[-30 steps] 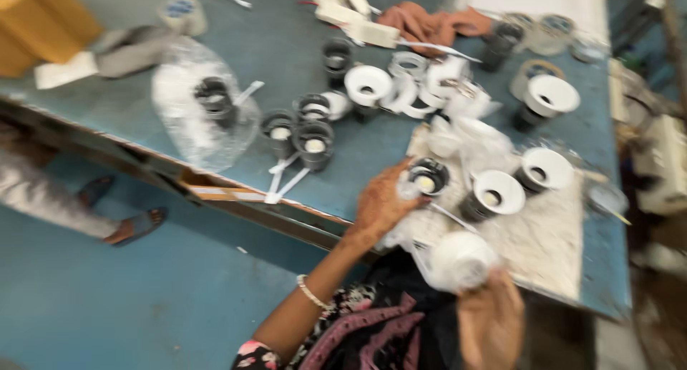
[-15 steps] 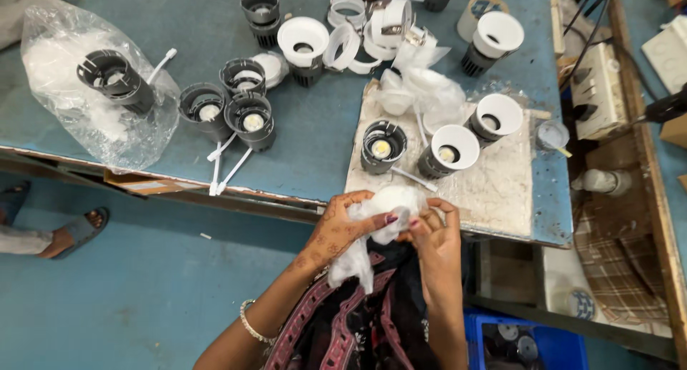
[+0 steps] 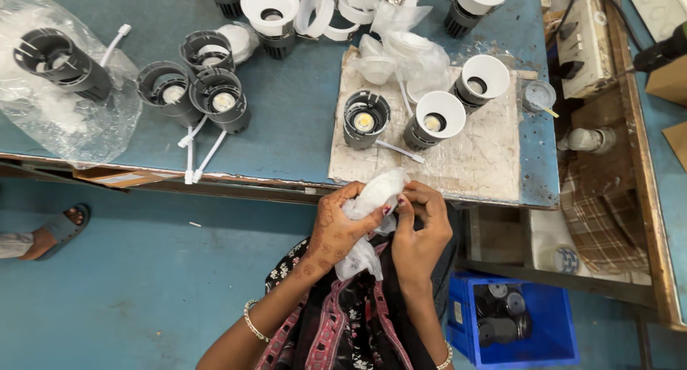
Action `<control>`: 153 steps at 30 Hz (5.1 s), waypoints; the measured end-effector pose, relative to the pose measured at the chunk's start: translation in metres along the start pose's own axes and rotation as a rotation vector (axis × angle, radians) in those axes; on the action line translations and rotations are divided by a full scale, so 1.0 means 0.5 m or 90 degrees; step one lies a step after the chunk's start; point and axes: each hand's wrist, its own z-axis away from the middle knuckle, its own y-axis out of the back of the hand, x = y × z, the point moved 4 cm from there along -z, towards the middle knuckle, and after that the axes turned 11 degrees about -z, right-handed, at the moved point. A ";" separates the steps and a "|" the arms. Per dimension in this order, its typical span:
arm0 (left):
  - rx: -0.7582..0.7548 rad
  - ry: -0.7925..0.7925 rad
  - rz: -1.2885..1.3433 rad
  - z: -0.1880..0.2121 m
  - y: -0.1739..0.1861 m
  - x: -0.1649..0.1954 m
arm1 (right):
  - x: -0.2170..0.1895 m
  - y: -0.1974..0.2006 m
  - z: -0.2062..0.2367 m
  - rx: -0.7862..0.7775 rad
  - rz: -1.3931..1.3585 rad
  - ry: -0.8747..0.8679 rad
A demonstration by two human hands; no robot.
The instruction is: The person assembles small light fixtures by inserting white plastic rings into black cylindrical housings. She repeatedly picks up rings, aligns them with the housings, and presses them into place. Completed units are set aside on the table.
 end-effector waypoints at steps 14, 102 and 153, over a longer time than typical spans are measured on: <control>-0.052 -0.092 -0.081 0.008 -0.005 0.020 | -0.035 0.027 -0.002 -0.056 -0.018 -0.009; -0.244 0.129 0.196 -0.002 0.032 -0.077 | 0.029 0.060 0.044 -0.181 -0.366 -0.390; -0.290 0.165 0.380 0.014 0.008 -0.081 | 0.098 0.017 0.079 -0.251 -0.782 -0.479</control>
